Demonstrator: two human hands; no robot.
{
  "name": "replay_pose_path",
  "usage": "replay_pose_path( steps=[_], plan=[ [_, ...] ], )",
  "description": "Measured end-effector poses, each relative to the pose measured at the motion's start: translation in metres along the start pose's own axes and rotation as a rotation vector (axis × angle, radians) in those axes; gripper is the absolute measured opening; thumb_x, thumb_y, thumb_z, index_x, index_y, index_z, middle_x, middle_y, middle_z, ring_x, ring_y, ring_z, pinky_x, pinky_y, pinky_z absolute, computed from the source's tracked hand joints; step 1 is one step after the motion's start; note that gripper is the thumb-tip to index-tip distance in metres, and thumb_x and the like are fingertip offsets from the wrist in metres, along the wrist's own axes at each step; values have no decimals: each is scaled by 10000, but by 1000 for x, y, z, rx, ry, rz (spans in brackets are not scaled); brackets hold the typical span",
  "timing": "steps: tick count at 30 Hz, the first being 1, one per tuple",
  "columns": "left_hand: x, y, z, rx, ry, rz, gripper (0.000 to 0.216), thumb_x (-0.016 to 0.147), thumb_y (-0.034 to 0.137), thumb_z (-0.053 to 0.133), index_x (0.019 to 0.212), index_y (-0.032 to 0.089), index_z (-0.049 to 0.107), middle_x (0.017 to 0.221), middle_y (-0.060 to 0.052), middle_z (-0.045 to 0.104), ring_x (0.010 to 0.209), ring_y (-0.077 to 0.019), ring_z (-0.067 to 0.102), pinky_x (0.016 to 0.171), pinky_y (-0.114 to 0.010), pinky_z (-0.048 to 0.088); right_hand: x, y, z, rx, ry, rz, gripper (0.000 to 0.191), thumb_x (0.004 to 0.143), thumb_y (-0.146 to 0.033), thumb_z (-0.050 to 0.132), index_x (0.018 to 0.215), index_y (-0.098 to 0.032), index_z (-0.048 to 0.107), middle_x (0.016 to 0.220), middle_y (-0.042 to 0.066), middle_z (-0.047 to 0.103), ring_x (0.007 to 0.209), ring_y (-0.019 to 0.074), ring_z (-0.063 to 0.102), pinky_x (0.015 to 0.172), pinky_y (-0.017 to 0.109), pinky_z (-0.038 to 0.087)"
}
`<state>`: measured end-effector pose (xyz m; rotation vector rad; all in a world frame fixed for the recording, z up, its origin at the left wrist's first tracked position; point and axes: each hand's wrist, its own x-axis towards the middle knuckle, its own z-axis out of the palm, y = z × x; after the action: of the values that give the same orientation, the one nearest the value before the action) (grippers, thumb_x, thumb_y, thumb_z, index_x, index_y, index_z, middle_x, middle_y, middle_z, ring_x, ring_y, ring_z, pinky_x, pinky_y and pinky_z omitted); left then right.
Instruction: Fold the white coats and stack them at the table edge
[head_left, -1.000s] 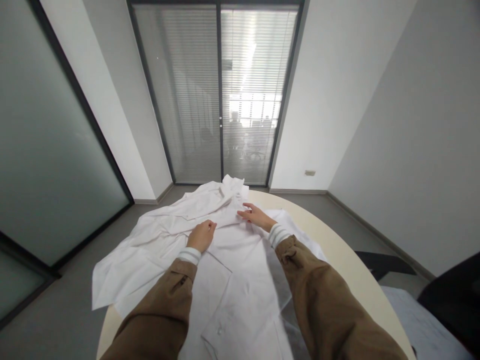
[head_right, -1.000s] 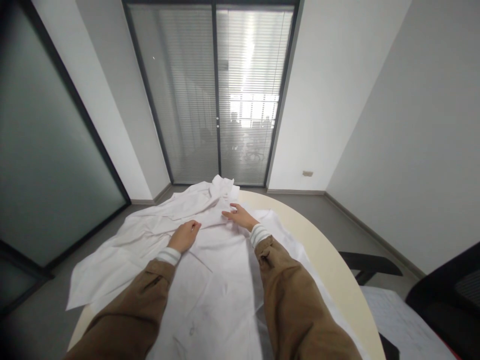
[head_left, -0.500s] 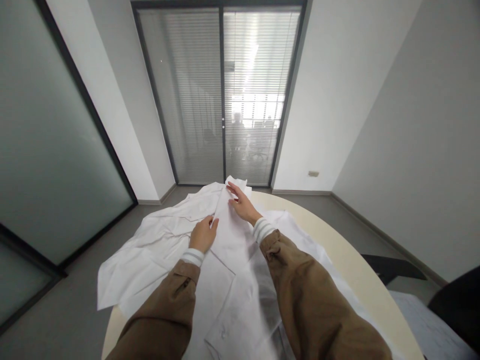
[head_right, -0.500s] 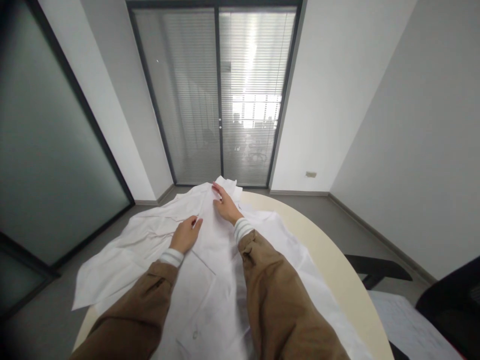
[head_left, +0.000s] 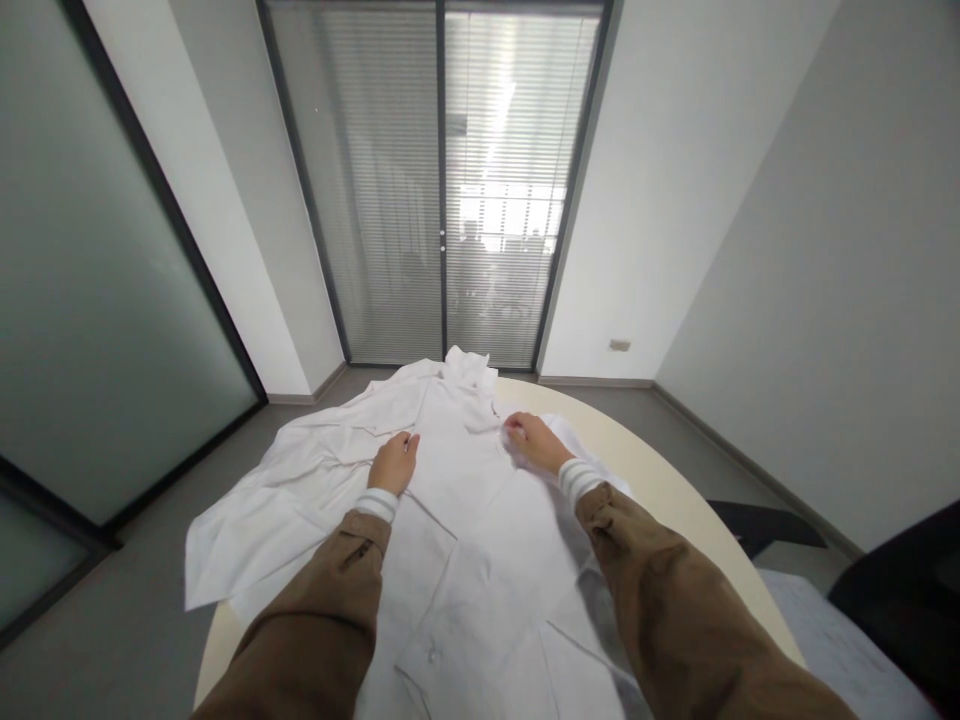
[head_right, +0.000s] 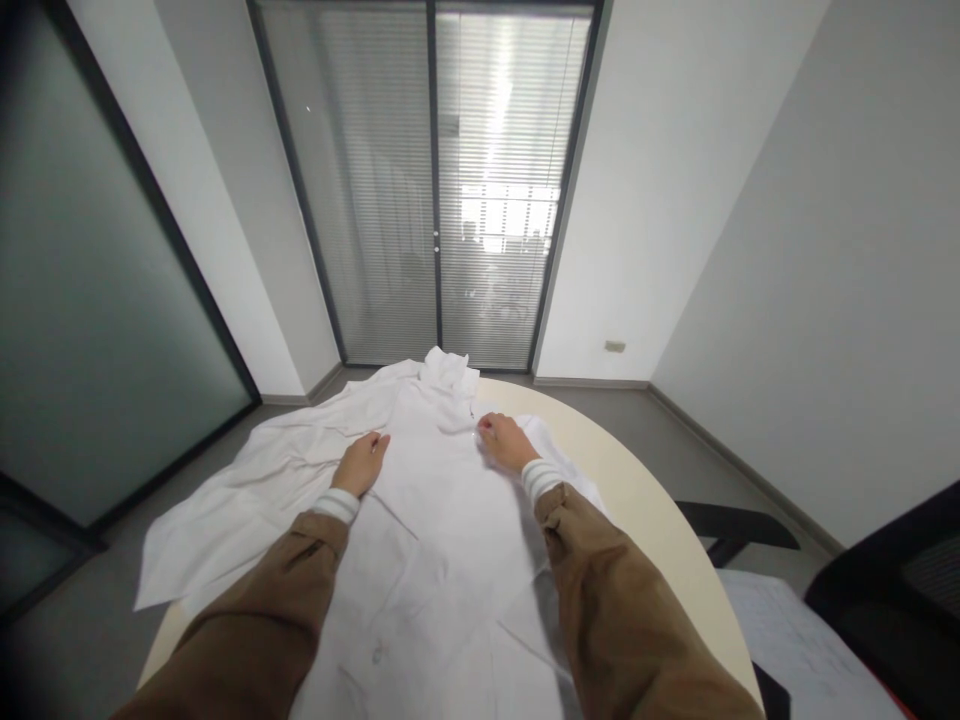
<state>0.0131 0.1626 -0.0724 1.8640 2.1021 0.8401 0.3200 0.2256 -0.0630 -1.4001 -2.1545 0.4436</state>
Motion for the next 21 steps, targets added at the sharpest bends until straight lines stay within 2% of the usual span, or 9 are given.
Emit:
replay_pose_path(
  steps=[2, 4, 6, 9, 12, 14, 16, 19, 21],
  plan=[
    [-1, 1, 0, 11, -9, -9, 335, 996, 393, 377, 837, 221, 617, 847, -82, 717, 848, -242, 663, 719, -294, 420, -22, 23, -8, -151, 102, 34, 411, 962, -301, 416, 1323, -143, 532, 1335, 153, 578, 1272, 271, 476, 1106, 425, 317],
    [-4, 3, 0, 23, -18, -13, 336, 999, 392, 369, 846, 223, 615, 861, -85, 722, 865, -245, 668, 722, -295, 423, -42, 47, -13, -339, 129, 124, 518, 975, -346, 380, 1458, -159, 395, 1498, 143, 437, 1412, 267, 328, 1157, 429, 247],
    [-7, 7, 2, 29, -31, -10, 317, 998, 393, 380, 876, 227, 620, 892, -83, 730, 886, -243, 673, 728, -293, 429, -59, 69, -16, -447, 92, 277, 577, 982, -402, 347, 1514, -180, 319, 1564, 136, 346, 1451, 287, 267, 1164, 464, 229],
    [-13, 16, 6, 40, -64, 11, 262, 986, 366, 420, 910, 228, 630, 909, -78, 735, 897, -240, 679, 736, -290, 434, -76, 92, -21, -496, 65, 443, 608, 985, -428, 303, 1550, -207, 257, 1587, 129, 306, 1450, 308, 272, 1154, 496, 238],
    [-21, 29, 12, 51, -83, 29, 247, 982, 378, 433, 1062, 231, 615, 899, -74, 732, 871, -245, 683, 727, -297, 438, -88, 100, -29, -494, 62, 574, 601, 979, -439, 287, 1550, -254, 266, 1598, 108, 288, 1455, 337, 253, 1146, 559, 218],
    [-26, 35, 17, 60, -97, 51, 324, 971, 395, 459, 1246, 244, 540, 898, -63, 727, 842, -248, 683, 715, -303, 444, -94, 101, -33, -472, 50, 672, 582, 975, -456, 263, 1534, -298, 308, 1617, 87, 250, 1471, 371, 198, 1132, 632, 175],
    [-30, 38, 21, 69, -125, 102, 403, 950, 345, 498, 1344, 261, 479, 938, -60, 724, 849, -245, 680, 727, -306, 452, -99, 100, -37, -441, 39, 748, 582, 969, -475, 249, 1526, -327, 325, 1637, 70, 199, 1484, 401, 132, 1109, 693, 135],
    [-34, 37, 24, 65, -168, 168, 320, 925, 234, 508, 1231, 267, 593, 1025, -68, 720, 932, -236, 672, 797, -307, 461, -101, 102, -43, -402, 60, 788, 592, 942, -474, 303, 1513, -327, 356, 1632, 75, 217, 1480, 416, 138, 1074, 735, 154],
    [-34, 35, 24, 55, -183, 173, 244, 928, 215, 488, 1087, 256, 668, 1048, -66, 722, 985, -234, 664, 844, -308, 460, -99, 107, -49, -371, 90, 708, 567, 911, -437, 382, 1458, -301, 451, 1567, 95, 364, 1438, 396, 279, 1070, 690, 245]
  ],
)
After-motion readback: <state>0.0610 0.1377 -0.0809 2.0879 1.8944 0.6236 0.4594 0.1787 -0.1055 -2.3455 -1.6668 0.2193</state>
